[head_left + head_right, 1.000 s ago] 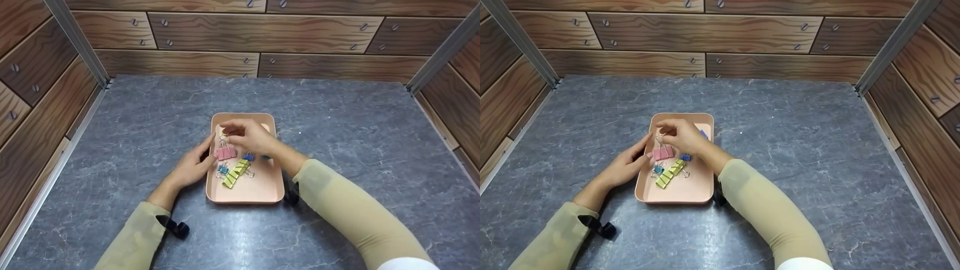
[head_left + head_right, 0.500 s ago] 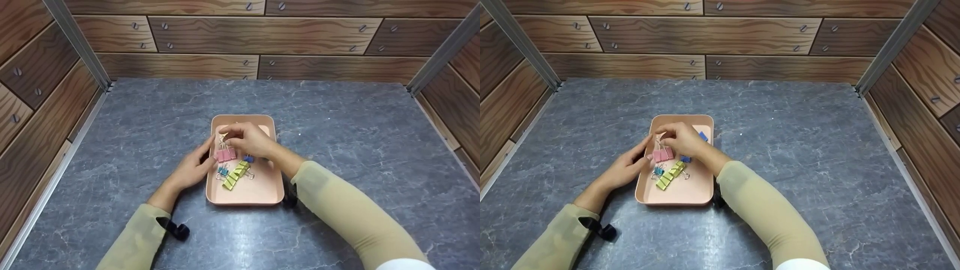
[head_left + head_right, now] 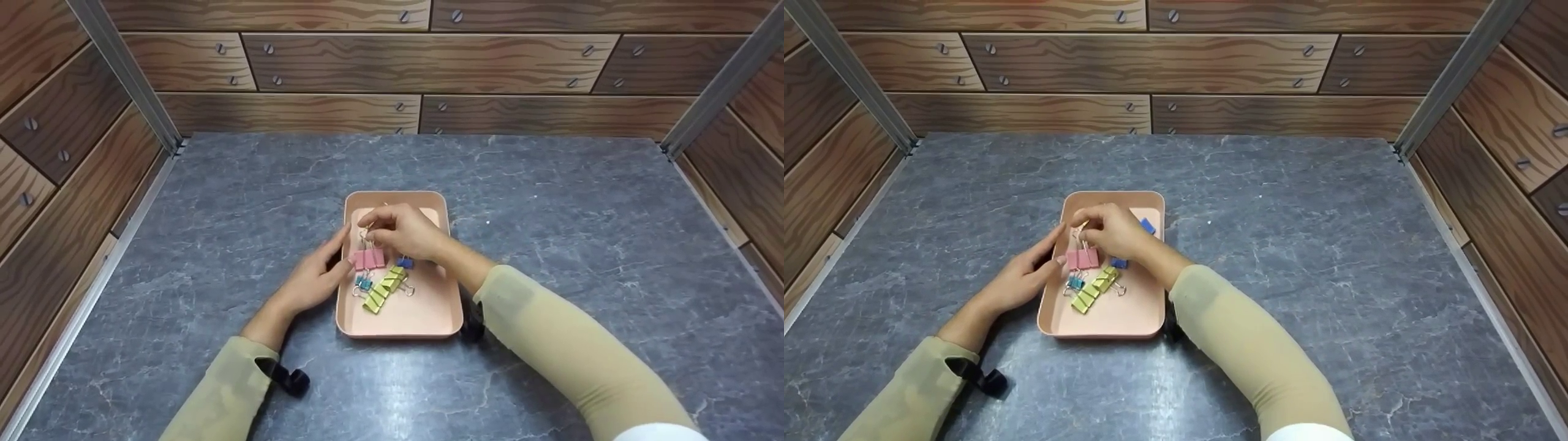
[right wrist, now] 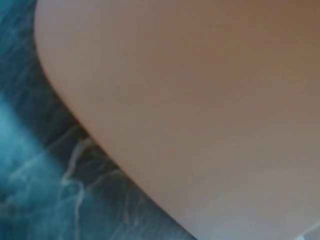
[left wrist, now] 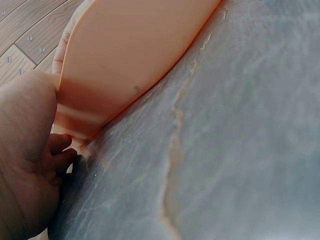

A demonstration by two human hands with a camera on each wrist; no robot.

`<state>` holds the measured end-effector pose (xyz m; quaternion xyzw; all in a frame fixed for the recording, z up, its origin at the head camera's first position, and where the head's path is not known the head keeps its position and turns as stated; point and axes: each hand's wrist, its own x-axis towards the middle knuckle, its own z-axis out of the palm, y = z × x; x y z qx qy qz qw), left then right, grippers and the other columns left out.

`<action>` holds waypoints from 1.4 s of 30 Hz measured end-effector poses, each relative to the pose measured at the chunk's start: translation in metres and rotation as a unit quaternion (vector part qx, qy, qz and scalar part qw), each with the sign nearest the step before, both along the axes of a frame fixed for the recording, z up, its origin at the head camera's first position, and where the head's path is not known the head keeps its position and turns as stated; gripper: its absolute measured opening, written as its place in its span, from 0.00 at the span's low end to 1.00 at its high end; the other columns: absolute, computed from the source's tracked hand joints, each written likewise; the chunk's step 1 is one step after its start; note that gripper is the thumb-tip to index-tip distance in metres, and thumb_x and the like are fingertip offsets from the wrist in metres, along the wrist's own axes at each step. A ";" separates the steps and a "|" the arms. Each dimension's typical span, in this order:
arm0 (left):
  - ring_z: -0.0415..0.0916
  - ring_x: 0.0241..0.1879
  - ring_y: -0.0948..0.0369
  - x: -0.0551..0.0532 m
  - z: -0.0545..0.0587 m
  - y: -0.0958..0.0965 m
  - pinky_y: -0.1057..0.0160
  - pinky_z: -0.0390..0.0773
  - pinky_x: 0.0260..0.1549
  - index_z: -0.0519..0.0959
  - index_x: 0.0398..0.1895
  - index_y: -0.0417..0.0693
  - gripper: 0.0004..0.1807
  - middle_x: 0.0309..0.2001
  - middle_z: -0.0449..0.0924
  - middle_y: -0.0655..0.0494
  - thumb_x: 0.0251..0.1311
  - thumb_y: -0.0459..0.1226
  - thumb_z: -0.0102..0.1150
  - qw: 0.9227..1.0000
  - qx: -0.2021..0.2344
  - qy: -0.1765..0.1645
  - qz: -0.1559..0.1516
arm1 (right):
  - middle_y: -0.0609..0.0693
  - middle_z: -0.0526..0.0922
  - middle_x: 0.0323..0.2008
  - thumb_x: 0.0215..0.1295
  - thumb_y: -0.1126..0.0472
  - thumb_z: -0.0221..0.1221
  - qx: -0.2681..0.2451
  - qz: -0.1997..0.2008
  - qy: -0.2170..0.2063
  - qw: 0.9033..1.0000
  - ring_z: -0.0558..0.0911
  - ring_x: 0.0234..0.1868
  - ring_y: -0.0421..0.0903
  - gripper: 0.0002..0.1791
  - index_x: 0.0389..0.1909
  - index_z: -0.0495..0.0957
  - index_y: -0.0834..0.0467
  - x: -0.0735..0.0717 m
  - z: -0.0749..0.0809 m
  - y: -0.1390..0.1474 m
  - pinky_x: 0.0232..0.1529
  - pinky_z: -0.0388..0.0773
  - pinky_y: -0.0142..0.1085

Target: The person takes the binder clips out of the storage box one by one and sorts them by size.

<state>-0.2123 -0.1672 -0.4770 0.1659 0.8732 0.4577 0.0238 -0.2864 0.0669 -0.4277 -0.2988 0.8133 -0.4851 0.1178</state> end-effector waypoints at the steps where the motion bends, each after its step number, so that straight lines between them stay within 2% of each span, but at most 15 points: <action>1: 0.60 0.78 0.43 0.000 0.000 0.000 0.42 0.59 0.76 0.54 0.87 0.59 0.39 0.81 0.60 0.42 0.78 0.47 0.55 1.000 0.000 0.000 -0.001 | 0.54 0.89 0.41 0.72 0.70 0.64 -0.004 -0.002 -0.003 1.000 0.86 0.40 0.45 0.14 0.56 0.87 0.63 0.000 0.001 0.001 0.42 0.86 0.35; 5: 0.61 0.77 0.43 -0.001 0.001 0.002 0.43 0.60 0.76 0.54 0.87 0.61 0.39 0.80 0.61 0.42 0.77 0.47 0.54 1.000 -0.004 0.001 -0.003 | 0.54 0.89 0.40 0.73 0.69 0.64 -0.031 -0.014 -0.010 0.999 0.85 0.38 0.44 0.14 0.56 0.86 0.64 0.001 0.007 0.005 0.38 0.84 0.33; 8: 0.61 0.77 0.44 -0.002 0.000 0.003 0.44 0.60 0.76 0.54 0.87 0.63 0.38 0.80 0.61 0.43 0.78 0.48 0.54 1.000 -0.006 0.005 -0.003 | 0.56 0.89 0.39 0.73 0.69 0.64 -0.063 -0.022 -0.009 0.998 0.85 0.36 0.44 0.14 0.56 0.85 0.65 0.002 0.016 0.009 0.39 0.85 0.36; 12: 0.61 0.77 0.43 -0.002 0.000 0.004 0.43 0.60 0.76 0.55 0.87 0.61 0.38 0.80 0.61 0.42 0.79 0.49 0.55 1.000 -0.004 0.011 -0.001 | 0.61 0.89 0.42 0.73 0.70 0.65 -0.112 -0.037 -0.007 0.993 0.86 0.38 0.46 0.13 0.55 0.84 0.68 0.001 0.032 0.021 0.44 0.87 0.40; 15: 0.62 0.77 0.43 -0.001 0.000 0.003 0.44 0.61 0.76 0.56 0.86 0.59 0.37 0.80 0.62 0.42 0.79 0.49 0.55 1.000 -0.005 0.009 0.003 | 0.62 0.89 0.44 0.71 0.72 0.65 -0.140 -0.059 -0.006 0.988 0.87 0.39 0.46 0.12 0.53 0.84 0.69 0.000 0.044 0.034 0.47 0.87 0.40; 22: 0.59 0.78 0.42 -0.001 0.001 0.003 0.43 0.58 0.77 0.56 0.86 0.60 0.37 0.81 0.60 0.44 0.79 0.48 0.56 1.000 -0.002 0.004 0.009 | 0.59 0.89 0.41 0.70 0.71 0.67 -0.145 -0.121 0.018 0.982 0.86 0.37 0.45 0.11 0.50 0.84 0.70 -0.006 0.063 0.077 0.45 0.87 0.37; 31: 0.58 0.78 0.41 0.001 0.001 0.000 0.43 0.57 0.77 0.56 0.86 0.60 0.38 0.81 0.59 0.44 0.79 0.48 0.56 1.000 -0.003 0.005 0.008 | 0.61 0.88 0.40 0.73 0.68 0.66 -0.115 -0.182 0.040 0.976 0.85 0.36 0.42 0.11 0.50 0.84 0.70 -0.017 0.054 0.129 0.43 0.87 0.34; 38: 0.59 0.79 0.45 0.003 0.001 -0.001 0.45 0.59 0.77 0.57 0.86 0.57 0.38 0.81 0.60 0.43 0.78 0.48 0.56 1.000 -0.002 0.004 0.010 | 0.61 0.87 0.40 0.73 0.68 0.65 -0.110 -0.206 0.013 0.972 0.85 0.36 0.41 0.11 0.51 0.84 0.72 -0.022 0.039 0.150 0.43 0.86 0.34; 42: 0.59 0.78 0.43 0.002 0.001 0.001 0.43 0.59 0.77 0.57 0.86 0.59 0.38 0.81 0.61 0.43 0.78 0.49 0.56 1.000 -0.001 0.005 0.010 | 0.56 0.88 0.38 0.73 0.69 0.65 -0.107 -0.213 0.006 0.971 0.85 0.35 0.40 0.11 0.51 0.83 0.73 -0.025 0.028 0.157 0.41 0.86 0.34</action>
